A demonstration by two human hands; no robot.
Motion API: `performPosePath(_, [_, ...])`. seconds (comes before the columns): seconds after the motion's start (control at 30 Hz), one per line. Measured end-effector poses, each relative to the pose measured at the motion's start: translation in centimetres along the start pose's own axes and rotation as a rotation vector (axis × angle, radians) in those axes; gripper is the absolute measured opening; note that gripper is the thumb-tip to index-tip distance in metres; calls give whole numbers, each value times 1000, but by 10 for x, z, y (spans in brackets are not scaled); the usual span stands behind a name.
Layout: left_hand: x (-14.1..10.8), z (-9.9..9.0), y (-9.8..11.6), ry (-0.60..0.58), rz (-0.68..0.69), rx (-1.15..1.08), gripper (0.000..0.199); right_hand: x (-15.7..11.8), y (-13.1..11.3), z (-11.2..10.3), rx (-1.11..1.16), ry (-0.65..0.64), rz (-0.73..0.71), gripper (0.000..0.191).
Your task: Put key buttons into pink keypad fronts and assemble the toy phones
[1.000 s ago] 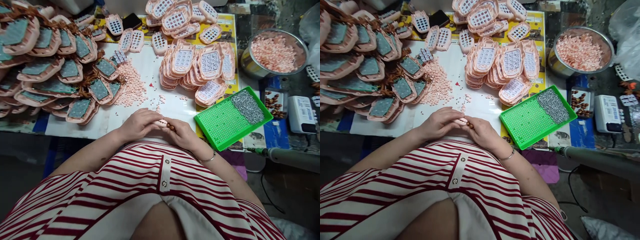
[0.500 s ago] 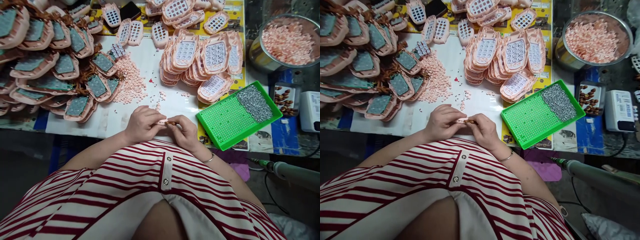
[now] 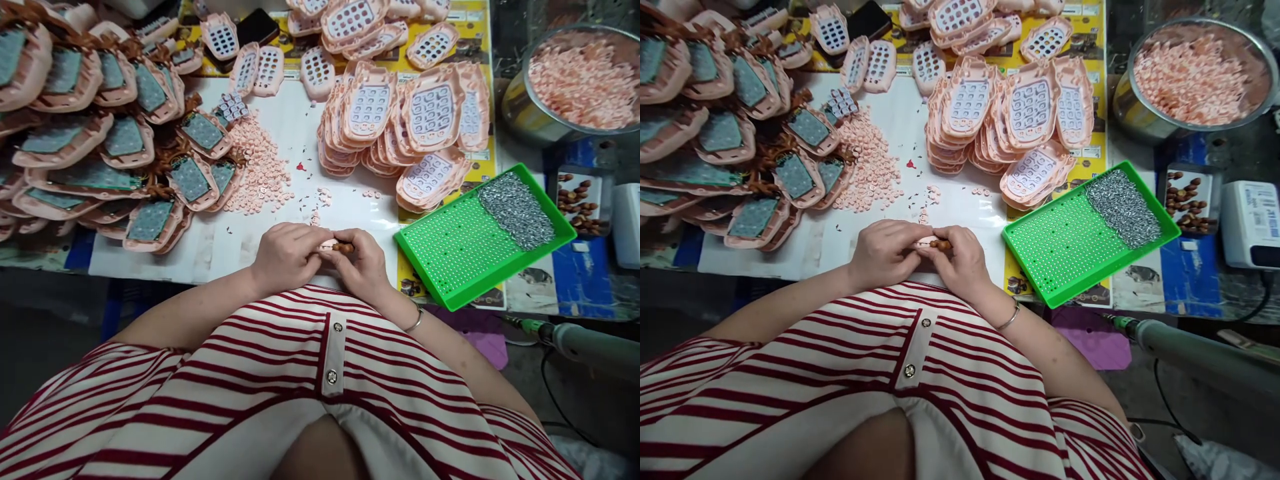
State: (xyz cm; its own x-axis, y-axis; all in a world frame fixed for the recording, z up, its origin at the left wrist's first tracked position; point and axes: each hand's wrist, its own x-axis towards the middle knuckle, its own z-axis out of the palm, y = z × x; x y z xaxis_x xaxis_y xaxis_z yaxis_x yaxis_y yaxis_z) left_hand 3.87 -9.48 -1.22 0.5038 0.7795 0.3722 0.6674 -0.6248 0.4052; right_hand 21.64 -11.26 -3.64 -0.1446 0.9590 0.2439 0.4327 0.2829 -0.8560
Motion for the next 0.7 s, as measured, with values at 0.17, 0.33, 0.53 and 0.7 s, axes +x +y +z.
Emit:
performPosePath(0.17, [3, 5, 0, 38, -47, 30, 31, 3, -1, 6, 82, 75, 66, 21])
performPosePath(0.33, [2, 1, -2, -10, -32, 30, 29, 5, -1, 1, 105, 47, 81, 27])
performPosePath(0.53, [0, -4, -2, -63, -97, 71, 22, 1, 4, -8, 108, -14, -93, 14])
performPosePath(0.7, [10, -30, -12, -394, -212, -248, 41, 11, -8, -32, 65, -151, -320, 20])
